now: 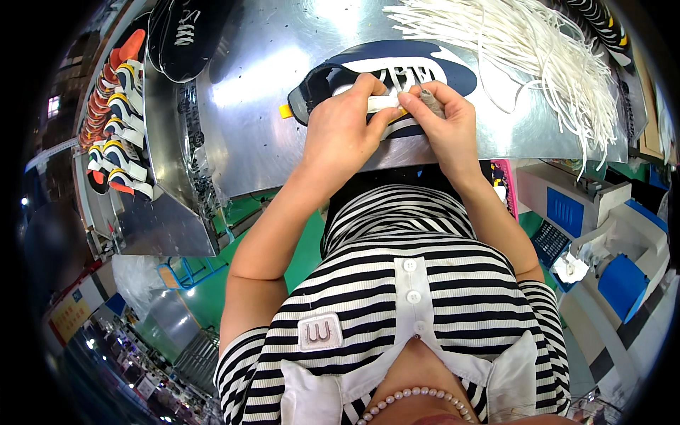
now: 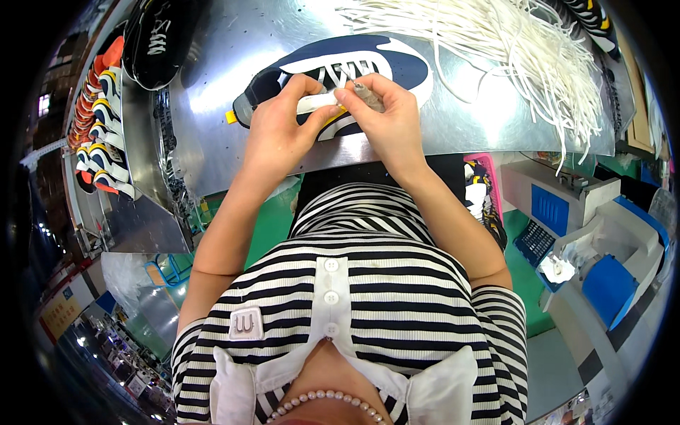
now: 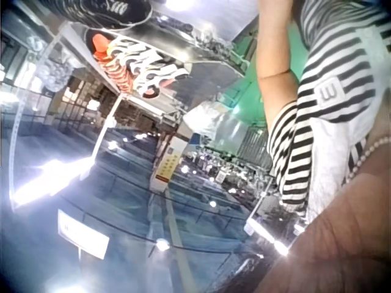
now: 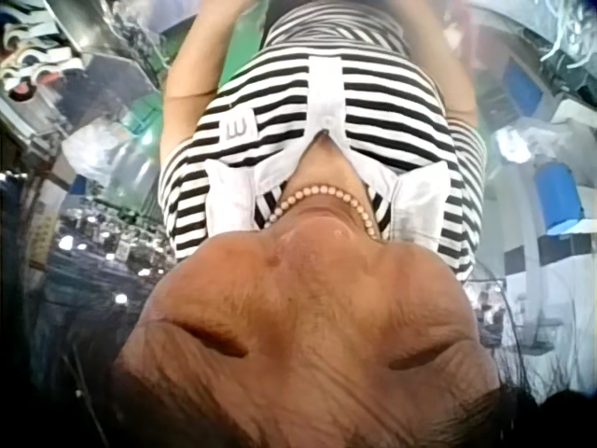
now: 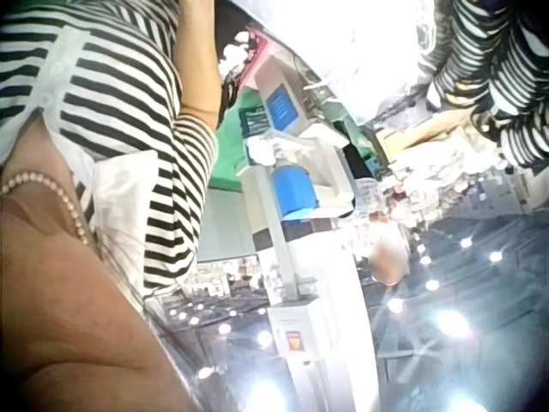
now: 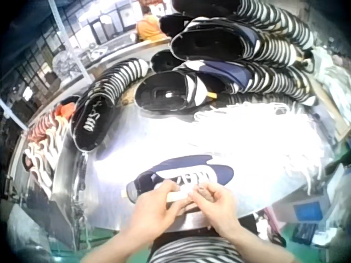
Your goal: The person laces a blue and white sneaker with white shoelaces. They thread the laces through the eyelets, pull them tight, and tie a knot to secure them. The person then places the finished shoe on a metal table next to a pile of other shoes and shoelaces.
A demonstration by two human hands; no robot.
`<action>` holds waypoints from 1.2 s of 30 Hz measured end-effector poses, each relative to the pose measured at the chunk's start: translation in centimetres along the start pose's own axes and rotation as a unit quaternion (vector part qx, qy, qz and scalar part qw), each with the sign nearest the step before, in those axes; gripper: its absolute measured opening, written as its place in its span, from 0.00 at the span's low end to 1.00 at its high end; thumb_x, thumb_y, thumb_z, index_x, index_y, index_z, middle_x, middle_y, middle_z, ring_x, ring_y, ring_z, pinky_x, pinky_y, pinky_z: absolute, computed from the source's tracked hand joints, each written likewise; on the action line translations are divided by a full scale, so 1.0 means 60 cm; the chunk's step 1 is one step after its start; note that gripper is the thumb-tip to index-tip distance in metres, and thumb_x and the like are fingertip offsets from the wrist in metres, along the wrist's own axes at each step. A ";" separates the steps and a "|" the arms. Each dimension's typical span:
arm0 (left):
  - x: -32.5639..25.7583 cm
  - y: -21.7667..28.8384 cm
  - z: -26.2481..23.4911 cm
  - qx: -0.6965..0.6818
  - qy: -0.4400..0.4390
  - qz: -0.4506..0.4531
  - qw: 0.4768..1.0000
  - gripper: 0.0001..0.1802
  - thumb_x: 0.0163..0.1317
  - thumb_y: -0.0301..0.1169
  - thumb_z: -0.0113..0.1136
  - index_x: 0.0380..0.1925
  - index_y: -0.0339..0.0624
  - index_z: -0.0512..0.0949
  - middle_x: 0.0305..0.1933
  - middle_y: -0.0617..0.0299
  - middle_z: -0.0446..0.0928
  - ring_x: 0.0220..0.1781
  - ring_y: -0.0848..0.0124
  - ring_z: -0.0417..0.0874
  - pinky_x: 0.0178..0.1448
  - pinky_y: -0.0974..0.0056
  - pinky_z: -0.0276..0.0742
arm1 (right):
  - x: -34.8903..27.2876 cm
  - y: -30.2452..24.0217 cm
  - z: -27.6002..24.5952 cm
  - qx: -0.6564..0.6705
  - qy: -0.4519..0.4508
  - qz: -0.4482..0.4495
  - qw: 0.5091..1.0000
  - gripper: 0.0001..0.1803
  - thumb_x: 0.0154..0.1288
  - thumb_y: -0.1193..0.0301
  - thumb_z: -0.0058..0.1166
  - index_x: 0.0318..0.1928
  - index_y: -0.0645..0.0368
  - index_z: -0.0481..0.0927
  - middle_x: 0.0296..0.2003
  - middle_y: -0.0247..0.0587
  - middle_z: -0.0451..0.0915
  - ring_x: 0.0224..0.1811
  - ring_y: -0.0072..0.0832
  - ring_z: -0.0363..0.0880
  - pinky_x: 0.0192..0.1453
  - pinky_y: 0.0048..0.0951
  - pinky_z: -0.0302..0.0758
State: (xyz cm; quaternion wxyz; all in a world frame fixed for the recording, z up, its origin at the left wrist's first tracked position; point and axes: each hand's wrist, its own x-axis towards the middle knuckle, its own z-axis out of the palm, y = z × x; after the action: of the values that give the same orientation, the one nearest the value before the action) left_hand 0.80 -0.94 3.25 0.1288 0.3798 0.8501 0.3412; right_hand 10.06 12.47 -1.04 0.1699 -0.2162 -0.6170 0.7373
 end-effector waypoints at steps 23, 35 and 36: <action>-0.005 -0.013 0.019 0.051 0.037 0.135 0.989 0.13 0.58 0.27 0.68 0.42 0.38 0.79 0.30 0.53 0.82 0.29 0.59 0.83 0.32 0.61 0.76 | -0.016 -0.062 -0.042 -0.323 -0.101 0.069 0.938 0.09 0.69 0.66 0.54 0.40 0.60 0.75 0.25 0.46 0.82 0.29 0.42 0.82 0.35 0.37 0.76; 0.011 0.004 -0.039 0.098 -0.196 0.063 0.974 0.14 0.61 0.39 0.64 0.35 0.38 0.82 0.25 0.49 0.80 0.27 0.54 0.82 0.32 0.56 0.75 | 0.067 -0.012 -0.069 -0.351 0.063 -0.109 0.928 0.12 0.65 0.64 0.59 0.41 0.60 0.81 0.28 0.46 0.84 0.26 0.41 0.83 0.32 0.34 0.76; 0.005 -0.006 -0.037 0.097 -0.158 0.088 0.979 0.15 0.61 0.40 0.65 0.38 0.38 0.82 0.27 0.49 0.81 0.27 0.55 0.81 0.33 0.57 0.75 | 0.066 -0.015 -0.071 -0.347 0.047 -0.108 0.930 0.12 0.65 0.64 0.59 0.41 0.60 0.81 0.27 0.46 0.84 0.26 0.41 0.83 0.32 0.34 0.76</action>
State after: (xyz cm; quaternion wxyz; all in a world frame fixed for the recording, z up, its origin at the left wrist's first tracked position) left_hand -0.67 -1.93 4.64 0.1932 0.5126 0.8117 0.2025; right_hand 8.92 18.24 -1.20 0.1917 -0.2284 -0.8455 0.4430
